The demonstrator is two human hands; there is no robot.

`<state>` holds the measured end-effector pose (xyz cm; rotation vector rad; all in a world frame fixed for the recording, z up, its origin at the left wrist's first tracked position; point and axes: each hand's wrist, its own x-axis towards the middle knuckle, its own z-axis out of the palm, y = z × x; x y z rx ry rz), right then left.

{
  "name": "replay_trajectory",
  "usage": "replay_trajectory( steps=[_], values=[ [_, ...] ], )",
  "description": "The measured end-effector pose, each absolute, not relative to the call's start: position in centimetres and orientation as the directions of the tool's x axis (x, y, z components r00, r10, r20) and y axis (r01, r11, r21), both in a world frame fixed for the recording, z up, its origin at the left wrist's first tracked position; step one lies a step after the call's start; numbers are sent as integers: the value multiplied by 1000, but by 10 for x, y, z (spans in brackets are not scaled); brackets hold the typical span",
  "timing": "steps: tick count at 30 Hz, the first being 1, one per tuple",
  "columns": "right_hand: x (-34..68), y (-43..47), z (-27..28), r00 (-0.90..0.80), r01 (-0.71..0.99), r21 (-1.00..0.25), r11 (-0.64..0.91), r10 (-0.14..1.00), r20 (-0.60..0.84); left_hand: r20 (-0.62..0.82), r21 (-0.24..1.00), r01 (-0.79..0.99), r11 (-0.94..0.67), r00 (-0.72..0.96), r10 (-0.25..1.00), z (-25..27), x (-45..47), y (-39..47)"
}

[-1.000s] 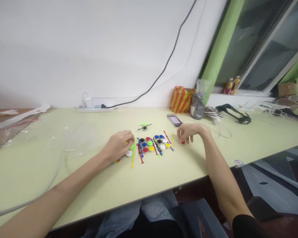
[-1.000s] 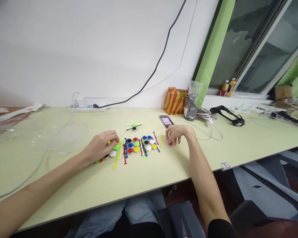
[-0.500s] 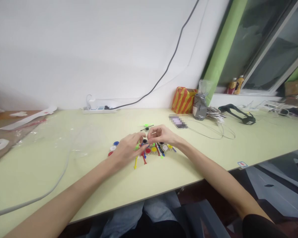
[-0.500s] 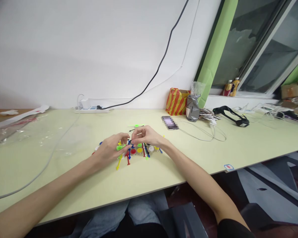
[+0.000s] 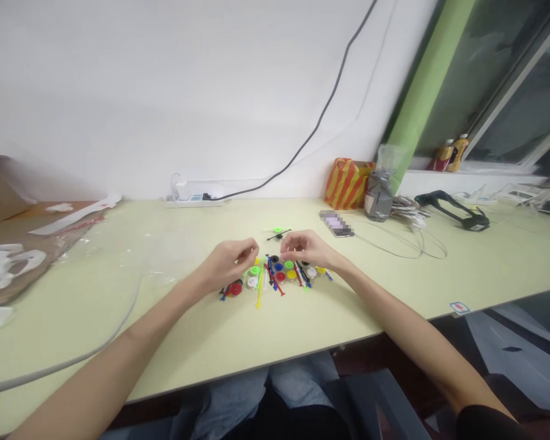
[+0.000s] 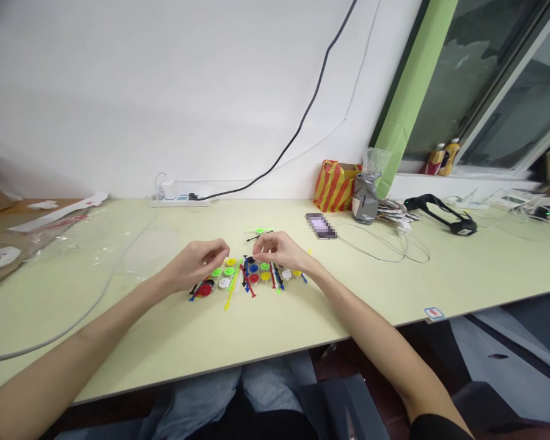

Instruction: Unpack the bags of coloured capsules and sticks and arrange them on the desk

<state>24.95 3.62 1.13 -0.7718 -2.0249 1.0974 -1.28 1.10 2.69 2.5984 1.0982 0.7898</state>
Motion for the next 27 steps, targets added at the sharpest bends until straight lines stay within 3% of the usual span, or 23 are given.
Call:
replay_trajectory(
  steps=[2, 5, 11, 15, 21, 25, 27],
  values=[
    [260, 42, 15, -513, 241, -824, 512, 788, 340, 202, 236, 695, -680, 649, 733, 40, -23, 8],
    [282, 55, 19, -395, 318, -765, 560, 812, 429, 27, 161, 762, -627, 631, 775, 52, -31, 1],
    [311, 77, 12, -258, 400, -738, 543, 840, 478, -127, 136, 801, -583, 598, 792, 52, -30, -12],
    [317, 78, 14, -220, 406, -734, 545, 837, 500, -155, 130, 812, -569, 584, 797, 53, -33, -15],
    [345, 79, 26, 0, 375, -778, 504, 839, 544, -25, 288, 740, -608, 640, 768, 62, -37, -11],
    [375, 88, 26, 371, 364, -812, 457, 729, 576, 279, 238, 702, -671, 613, 740, 55, -33, 2],
    [385, 91, 23, 417, 381, -839, 389, 737, 531, 406, 184, 670, -719, 614, 677, 43, -30, 9]
  ],
)
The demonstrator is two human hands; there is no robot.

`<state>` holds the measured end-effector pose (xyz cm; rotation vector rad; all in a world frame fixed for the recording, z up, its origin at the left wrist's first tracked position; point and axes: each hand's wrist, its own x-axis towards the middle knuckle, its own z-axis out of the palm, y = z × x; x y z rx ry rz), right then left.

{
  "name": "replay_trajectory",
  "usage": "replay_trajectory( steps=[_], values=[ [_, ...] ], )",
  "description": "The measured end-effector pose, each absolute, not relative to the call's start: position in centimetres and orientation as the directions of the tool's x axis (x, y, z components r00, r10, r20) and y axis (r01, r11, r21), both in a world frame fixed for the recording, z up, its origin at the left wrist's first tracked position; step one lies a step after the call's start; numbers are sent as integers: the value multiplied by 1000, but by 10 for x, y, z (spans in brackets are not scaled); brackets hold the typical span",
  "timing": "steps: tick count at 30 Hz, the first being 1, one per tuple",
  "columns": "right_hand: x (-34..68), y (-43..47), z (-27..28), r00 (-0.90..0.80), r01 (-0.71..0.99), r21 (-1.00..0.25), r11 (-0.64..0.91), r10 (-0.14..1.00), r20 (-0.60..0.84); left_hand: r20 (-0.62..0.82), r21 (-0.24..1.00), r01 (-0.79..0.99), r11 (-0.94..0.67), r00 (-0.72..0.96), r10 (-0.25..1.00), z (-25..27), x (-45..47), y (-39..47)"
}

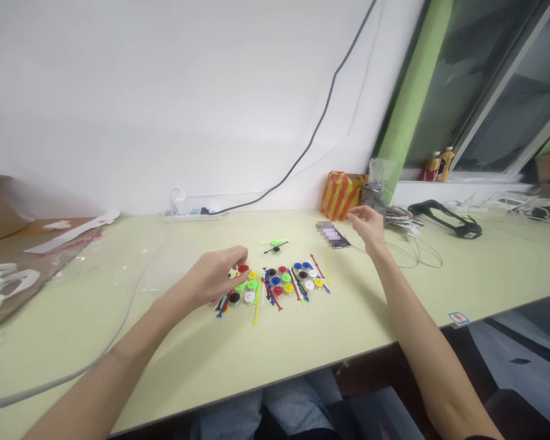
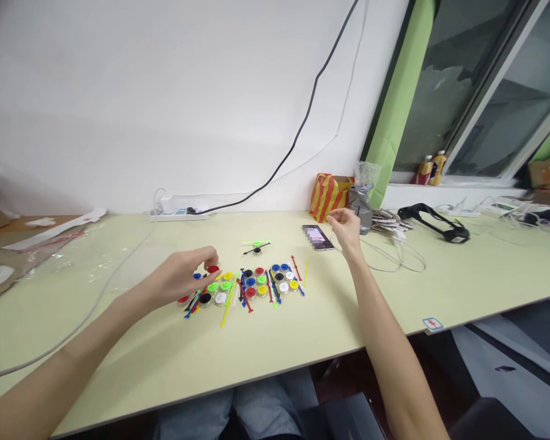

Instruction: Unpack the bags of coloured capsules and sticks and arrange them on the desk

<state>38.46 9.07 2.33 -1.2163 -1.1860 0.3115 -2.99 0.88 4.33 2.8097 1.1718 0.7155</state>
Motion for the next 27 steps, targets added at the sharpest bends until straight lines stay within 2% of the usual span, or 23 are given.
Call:
replay_trajectory(
  steps=[2, 4, 6, 8, 10, 15, 20, 27],
  values=[
    [388, 90, 20, 271, 457, -828, 326, 835, 479, 543, 133, 660, -739, 575, 612, 30, -26, 13],
    [385, 87, 17, -26, 561, -772, 298, 939, 343, 629, 142, 645, -751, 527, 571, 18, -20, 14],
    [379, 85, 14, -310, 653, -697, 298, 944, 114, 672, 136, 607, -783, 524, 523, 9, -15, 13],
    [370, 84, 11, -440, 717, -626, 306, 895, -66, 695, 125, 565, -816, 537, 478, 3, -10, 11],
    [363, 86, 8, -456, 754, -575, 317, 883, -112, 707, 137, 540, -831, 533, 464, 0, -6, 9],
    [352, 93, 2, -424, 788, -509, 346, 905, -41, 713, 221, 554, -803, 470, 521, 0, -6, 6],
    [341, 88, -3, -459, 796, -474, 377, 886, -66, 729, 218, 559, -800, 451, 514, 2, -7, 10],
    [332, 88, -7, -425, 794, -446, 413, 902, 77, 635, 278, 561, -780, 502, 587, 5, -5, 8]
  ],
)
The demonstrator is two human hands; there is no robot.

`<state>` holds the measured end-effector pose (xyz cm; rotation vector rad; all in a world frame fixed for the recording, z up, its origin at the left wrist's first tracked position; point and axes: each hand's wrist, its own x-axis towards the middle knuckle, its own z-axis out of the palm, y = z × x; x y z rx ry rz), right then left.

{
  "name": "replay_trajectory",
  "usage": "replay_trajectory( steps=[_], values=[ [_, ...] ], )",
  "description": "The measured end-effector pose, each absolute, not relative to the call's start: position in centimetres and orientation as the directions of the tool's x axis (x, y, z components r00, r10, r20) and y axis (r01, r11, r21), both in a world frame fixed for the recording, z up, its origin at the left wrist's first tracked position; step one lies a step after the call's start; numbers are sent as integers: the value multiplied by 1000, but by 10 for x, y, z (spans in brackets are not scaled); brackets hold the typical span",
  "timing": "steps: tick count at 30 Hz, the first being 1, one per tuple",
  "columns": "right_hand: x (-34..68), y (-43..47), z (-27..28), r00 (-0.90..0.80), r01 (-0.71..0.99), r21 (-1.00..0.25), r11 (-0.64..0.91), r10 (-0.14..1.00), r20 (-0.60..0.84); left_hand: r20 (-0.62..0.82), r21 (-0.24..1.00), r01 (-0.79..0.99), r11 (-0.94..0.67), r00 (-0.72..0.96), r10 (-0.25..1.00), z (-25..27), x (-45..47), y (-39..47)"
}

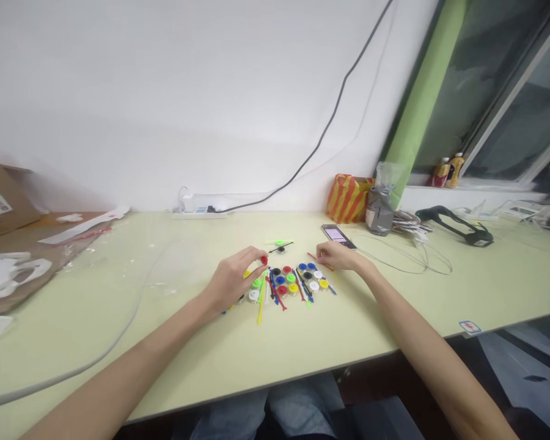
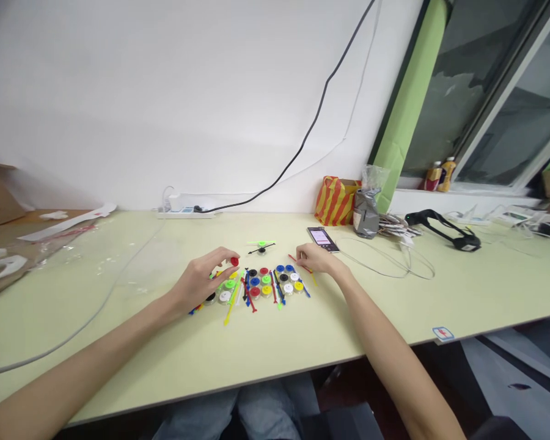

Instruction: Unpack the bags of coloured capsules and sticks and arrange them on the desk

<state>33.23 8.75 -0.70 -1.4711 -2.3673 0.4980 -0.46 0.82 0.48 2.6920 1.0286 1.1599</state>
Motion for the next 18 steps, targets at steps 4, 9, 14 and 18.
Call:
replay_trajectory(
  steps=[4, 9, 14, 18],
  values=[
    [334, 88, 1, -324, 765, -479, 432, 899, 294, 607, 308, 579, -755, 491, 624, 3, -3, 8],
    [300, 73, 13, -316, 331, -776, 537, 838, 446, 590, 361, 590, -722, 455, 667, -2, -2, 9],
    [231, 48, 18, -273, 59, -865, 498, 842, 466, 593, 397, 576, -714, 433, 679, -4, -1, 8],
    [198, 33, 16, -310, -5, -911, 412, 866, 393, 606, 416, 554, -721, 422, 674, -2, 0, 6]
  ],
)
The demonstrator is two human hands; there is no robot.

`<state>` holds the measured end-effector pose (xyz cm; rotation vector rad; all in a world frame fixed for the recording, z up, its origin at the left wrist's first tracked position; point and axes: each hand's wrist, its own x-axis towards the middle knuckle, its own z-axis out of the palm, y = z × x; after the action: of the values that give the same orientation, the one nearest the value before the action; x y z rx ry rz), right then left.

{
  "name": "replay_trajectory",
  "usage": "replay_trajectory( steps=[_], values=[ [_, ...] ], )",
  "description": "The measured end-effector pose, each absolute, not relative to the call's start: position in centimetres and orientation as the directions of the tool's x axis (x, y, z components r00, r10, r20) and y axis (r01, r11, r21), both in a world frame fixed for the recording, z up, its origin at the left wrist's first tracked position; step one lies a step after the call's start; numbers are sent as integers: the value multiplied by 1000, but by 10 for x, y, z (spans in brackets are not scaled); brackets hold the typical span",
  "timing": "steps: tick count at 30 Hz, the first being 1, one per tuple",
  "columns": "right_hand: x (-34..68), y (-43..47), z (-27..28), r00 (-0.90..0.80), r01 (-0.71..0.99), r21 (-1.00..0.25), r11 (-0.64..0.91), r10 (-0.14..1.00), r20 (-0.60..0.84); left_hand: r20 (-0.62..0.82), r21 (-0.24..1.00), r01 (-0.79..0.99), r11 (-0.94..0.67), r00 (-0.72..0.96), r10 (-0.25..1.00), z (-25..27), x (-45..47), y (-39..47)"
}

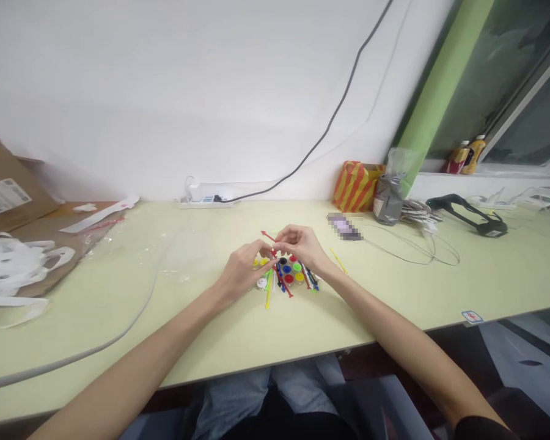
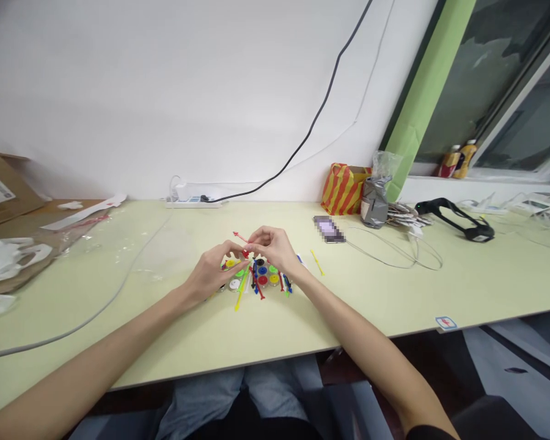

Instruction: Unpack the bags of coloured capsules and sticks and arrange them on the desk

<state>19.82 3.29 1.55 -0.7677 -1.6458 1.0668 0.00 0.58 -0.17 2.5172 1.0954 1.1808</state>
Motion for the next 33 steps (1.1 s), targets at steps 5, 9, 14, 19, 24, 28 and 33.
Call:
replay_trajectory(
  steps=[5, 9, 14, 19, 24, 28, 33],
  values=[
    [194, 23, 10, -201, -40, -911, 411, 889, 411, 637, 426, 544, -723, 387, 667, 0, 1, 4],
    [195, 22, 4, -188, -54, -925, 377, 906, 380, 626, 455, 540, -708, 372, 686, -2, 1, 3],
    [193, 20, 1, -208, -62, -923, 380, 899, 384, 591, 477, 524, -706, 403, 699, -3, 0, 4],
    [196, 18, 3, -224, -41, -937, 347, 911, 347, 611, 409, 552, -727, 426, 667, -2, 1, 4],
    [199, 20, -2, -371, -43, -949, 313, 877, 306, 610, 425, 524, -738, 436, 661, 1, 0, 4],
    [199, 21, -6, -439, -95, -966, 239, 861, 257, 584, 450, 441, -777, 512, 629, 2, -1, 5],
    [203, 22, -3, -486, -108, -967, 233, 836, 255, 637, 357, 472, -806, 508, 580, -2, 2, 5]
  ],
)
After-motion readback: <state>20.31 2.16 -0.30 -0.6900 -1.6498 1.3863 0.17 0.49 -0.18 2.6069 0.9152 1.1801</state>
